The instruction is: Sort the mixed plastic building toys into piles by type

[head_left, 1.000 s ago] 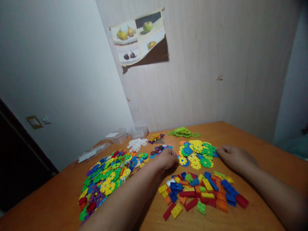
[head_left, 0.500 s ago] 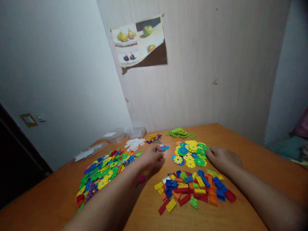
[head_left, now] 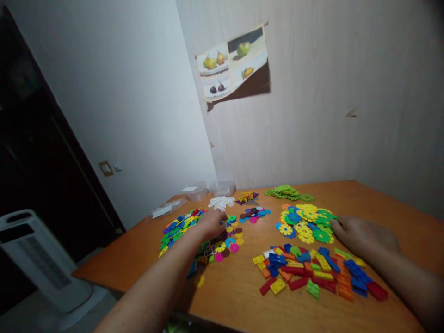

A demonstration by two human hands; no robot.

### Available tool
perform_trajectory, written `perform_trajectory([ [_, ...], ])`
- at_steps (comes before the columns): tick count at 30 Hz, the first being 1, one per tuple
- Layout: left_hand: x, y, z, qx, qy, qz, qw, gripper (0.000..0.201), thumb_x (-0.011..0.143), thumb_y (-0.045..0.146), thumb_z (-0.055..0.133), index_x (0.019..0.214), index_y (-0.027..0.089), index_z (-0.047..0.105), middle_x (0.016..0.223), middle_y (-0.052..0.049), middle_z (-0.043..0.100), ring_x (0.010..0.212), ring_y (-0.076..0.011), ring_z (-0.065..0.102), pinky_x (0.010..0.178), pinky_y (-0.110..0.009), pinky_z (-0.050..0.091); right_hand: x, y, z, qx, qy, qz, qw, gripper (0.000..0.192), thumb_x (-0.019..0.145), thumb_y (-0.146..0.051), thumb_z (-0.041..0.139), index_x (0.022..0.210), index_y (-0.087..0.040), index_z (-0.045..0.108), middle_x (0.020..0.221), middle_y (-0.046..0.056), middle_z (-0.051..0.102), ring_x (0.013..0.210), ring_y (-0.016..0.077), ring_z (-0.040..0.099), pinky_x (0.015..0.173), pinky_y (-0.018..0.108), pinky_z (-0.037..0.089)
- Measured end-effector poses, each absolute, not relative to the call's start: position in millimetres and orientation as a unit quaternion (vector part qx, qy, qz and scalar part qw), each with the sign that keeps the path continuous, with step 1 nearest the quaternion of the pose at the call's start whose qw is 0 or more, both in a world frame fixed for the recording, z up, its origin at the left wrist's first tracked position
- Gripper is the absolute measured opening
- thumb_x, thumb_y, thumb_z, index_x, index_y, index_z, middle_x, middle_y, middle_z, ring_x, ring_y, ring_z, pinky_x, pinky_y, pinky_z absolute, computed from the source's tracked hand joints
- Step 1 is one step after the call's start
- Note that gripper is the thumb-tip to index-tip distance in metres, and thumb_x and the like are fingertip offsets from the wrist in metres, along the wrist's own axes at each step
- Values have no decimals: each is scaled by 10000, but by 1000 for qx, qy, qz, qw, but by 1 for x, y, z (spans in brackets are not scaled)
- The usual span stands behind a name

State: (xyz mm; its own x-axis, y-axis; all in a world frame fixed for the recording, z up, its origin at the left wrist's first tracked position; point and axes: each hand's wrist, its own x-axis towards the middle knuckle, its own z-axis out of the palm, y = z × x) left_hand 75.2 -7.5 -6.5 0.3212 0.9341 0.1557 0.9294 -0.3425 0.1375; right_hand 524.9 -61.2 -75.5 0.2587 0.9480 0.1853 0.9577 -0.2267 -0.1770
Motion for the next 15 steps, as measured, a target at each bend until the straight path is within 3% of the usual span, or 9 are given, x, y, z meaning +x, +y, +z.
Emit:
perform_trajectory([
  [5,81,-23,-12,825,560,8,-75,304,743,214,647,1019,200,774,1149,-174,685,1140,-372,592,979,-491,453,526,-62,-75,-782,-610,-4,124,539,1000,-528,275,1073,-234,721,1134,192,731,1009,353,702,732,418,445],
  [10,83,-23,-17,821,559,-9,-114,284,853,278,572,1035,197,774,1136,-180,687,1128,-357,587,963,-485,448,530,-58,-80,-782,-607,-6,137,480,984,-521,341,1000,-248,735,1114,185,740,985,346,701,717,411,431],
  [15,84,-21,-21,814,570,9,-116,300,918,278,495,1005,191,769,1113,-173,688,1108,-338,594,931,-465,444,531,-57,-78,-784,-609,0,120,533,999,-526,272,1033,-244,723,1144,184,727,989,335,699,723,403,432],
])
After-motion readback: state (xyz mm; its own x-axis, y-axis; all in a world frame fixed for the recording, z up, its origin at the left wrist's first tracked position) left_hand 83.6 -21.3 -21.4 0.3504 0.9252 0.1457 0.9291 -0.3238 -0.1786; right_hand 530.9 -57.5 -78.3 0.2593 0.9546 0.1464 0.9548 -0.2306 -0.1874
